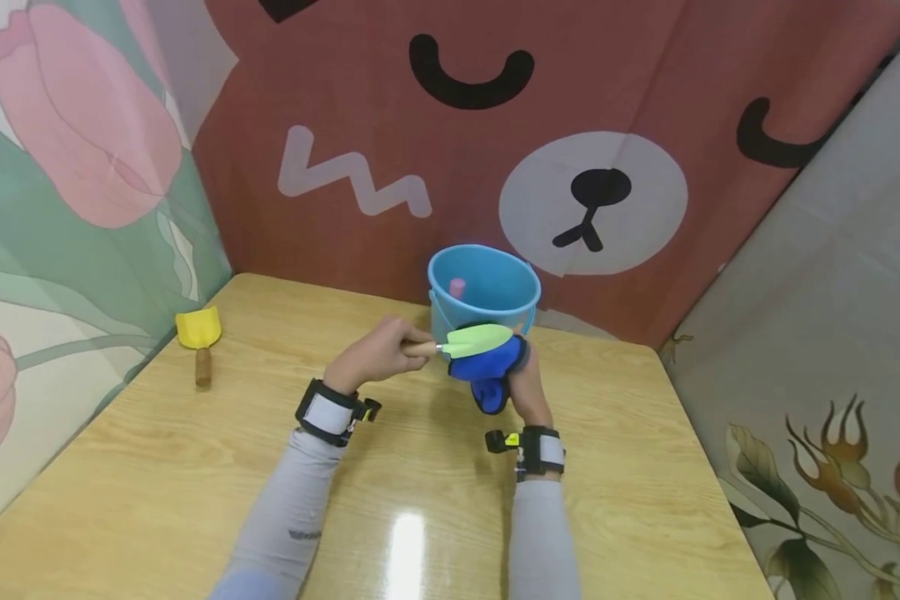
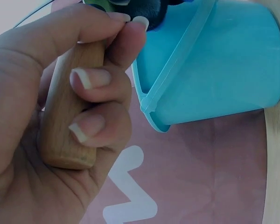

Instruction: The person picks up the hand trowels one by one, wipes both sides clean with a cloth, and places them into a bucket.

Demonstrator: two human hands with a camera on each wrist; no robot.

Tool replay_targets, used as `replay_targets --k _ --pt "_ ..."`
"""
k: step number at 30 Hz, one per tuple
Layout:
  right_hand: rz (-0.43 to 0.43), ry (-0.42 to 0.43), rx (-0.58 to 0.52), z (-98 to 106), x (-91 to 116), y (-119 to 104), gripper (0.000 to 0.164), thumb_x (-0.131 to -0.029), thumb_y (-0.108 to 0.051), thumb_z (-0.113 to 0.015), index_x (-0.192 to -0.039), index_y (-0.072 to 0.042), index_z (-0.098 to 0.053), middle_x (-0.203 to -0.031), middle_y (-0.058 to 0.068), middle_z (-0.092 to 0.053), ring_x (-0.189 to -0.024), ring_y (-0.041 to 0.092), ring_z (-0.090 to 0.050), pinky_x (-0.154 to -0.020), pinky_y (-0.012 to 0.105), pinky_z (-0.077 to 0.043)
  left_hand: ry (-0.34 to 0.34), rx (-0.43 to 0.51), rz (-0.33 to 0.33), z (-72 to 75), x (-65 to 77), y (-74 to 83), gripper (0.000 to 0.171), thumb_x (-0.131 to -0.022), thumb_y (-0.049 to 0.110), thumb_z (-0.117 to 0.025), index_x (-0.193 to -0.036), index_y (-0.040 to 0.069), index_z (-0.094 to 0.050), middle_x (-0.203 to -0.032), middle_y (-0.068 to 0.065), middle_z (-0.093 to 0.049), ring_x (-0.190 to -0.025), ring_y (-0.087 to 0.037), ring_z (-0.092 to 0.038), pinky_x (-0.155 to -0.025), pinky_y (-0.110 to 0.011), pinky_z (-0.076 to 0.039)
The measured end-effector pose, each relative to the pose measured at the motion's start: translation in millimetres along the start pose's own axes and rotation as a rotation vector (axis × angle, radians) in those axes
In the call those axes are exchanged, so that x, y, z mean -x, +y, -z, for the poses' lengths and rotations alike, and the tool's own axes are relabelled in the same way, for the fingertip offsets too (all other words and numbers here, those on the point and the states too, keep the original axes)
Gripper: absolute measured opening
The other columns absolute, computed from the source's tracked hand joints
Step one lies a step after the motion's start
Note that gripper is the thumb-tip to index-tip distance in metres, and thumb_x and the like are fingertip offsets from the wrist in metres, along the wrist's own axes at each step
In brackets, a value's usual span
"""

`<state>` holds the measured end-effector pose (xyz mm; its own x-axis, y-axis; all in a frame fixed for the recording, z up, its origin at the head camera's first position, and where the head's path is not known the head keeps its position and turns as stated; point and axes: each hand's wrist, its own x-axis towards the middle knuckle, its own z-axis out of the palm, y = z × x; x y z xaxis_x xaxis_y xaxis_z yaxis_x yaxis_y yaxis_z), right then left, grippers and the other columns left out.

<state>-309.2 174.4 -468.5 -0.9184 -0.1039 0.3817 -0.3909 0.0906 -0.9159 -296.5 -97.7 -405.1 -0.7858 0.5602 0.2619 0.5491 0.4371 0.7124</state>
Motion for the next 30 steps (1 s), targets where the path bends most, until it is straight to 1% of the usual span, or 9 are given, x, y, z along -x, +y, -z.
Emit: replay_targets --k 5,9,13,18,24,26,28,30 --pt "-0.001 0.015 -0.030 6 2 1 0.046 -0.106 -0.047 -0.048 -0.131 -0.010 -0.060 -0.120 0.002 -0.059 -0.115 0.023 -0.052 -0.101 0.046 -0.040 0.005 -0.013 0.012 -1.0 0.0 -3.4 0.022 -0.091 0.002 -0.073 -0.113 0.004 -0.077 -0.084 -0.004 -0.066 -0.062 -0.010 -0.048 -0.058 -0.024 -0.042" --pt "-0.004 0.026 -0.030 10 2 0 0.046 -0.106 -0.047 -0.049 -0.133 -0.011 -0.059 -0.124 0.002 -0.058 -0.119 0.023 -0.051 -0.104 0.048 -0.038 0.004 -0.038 0.017 -0.4 -0.3 -2.4 0.026 -0.090 0.002 -0.073 -0.116 0.003 -0.076 -0.088 -0.005 -0.069 -0.063 -0.011 -0.050 -0.057 -0.024 -0.043" --pt "-0.004 0.019 -0.037 12 3 1 0.044 -0.106 -0.044 -0.050 -0.133 -0.010 -0.058 -0.122 0.003 -0.057 -0.118 0.024 -0.051 -0.103 0.047 -0.038 0.005 -0.040 0.012 -0.3 -0.2 -2.7 0.026 -0.090 0.001 -0.074 -0.115 0.004 -0.077 -0.088 -0.007 -0.070 -0.064 -0.012 -0.052 -0.058 -0.025 -0.044" --pt "-0.010 0.013 -0.045 14 5 2 0.046 -0.106 -0.044 -0.049 -0.134 -0.008 -0.057 -0.120 0.002 -0.057 -0.116 0.024 -0.051 -0.101 0.046 -0.041 0.016 -0.042 0.009 0.4 0.5 -4.4 0.025 -0.089 0.001 -0.075 -0.113 0.004 -0.077 -0.090 -0.008 -0.071 -0.069 -0.014 -0.055 -0.062 -0.027 -0.048" --pt "-0.042 0.052 -0.042 18 7 2 0.046 -0.107 -0.043 -0.047 -0.136 -0.008 -0.056 -0.125 0.003 -0.056 -0.120 0.023 -0.050 -0.103 0.046 -0.039 0.028 -0.052 0.001 1.9 2.0 -8.5 0.023 -0.088 0.000 -0.075 -0.111 0.004 -0.078 -0.091 -0.006 -0.072 -0.074 -0.016 -0.058 -0.067 -0.030 -0.052" --pt "-0.050 0.062 -0.039 19 8 2 0.048 -0.108 -0.046 -0.045 -0.137 -0.008 -0.056 -0.126 0.004 -0.056 -0.121 0.024 -0.049 -0.104 0.046 -0.038 0.034 -0.058 -0.001 2.6 2.3 -10.9 0.023 -0.088 0.000 -0.074 -0.111 0.004 -0.078 -0.092 -0.006 -0.072 -0.075 -0.016 -0.058 -0.068 -0.030 -0.052" --pt "-0.057 0.063 -0.027 20 7 2 0.053 -0.107 -0.051 -0.043 -0.136 -0.009 -0.056 -0.125 0.004 -0.056 -0.120 0.024 -0.049 -0.103 0.047 -0.038 0.042 -0.055 0.001 3.7 3.0 -12.6 0.022 -0.088 0.000 -0.075 -0.110 0.003 -0.078 -0.092 -0.008 -0.073 -0.075 -0.016 -0.057 -0.069 -0.030 -0.052" --pt "-0.054 0.056 -0.029 20 6 2 0.057 -0.106 -0.056 -0.042 -0.135 -0.009 -0.056 -0.124 0.005 -0.056 -0.119 0.025 -0.049 -0.102 0.048 -0.038 0.055 -0.051 0.005 5.0 4.0 -13.7 0.020 -0.088 -0.001 -0.074 -0.107 0.004 -0.078 -0.089 -0.006 -0.071 -0.073 -0.014 -0.056 -0.068 -0.029 -0.050"
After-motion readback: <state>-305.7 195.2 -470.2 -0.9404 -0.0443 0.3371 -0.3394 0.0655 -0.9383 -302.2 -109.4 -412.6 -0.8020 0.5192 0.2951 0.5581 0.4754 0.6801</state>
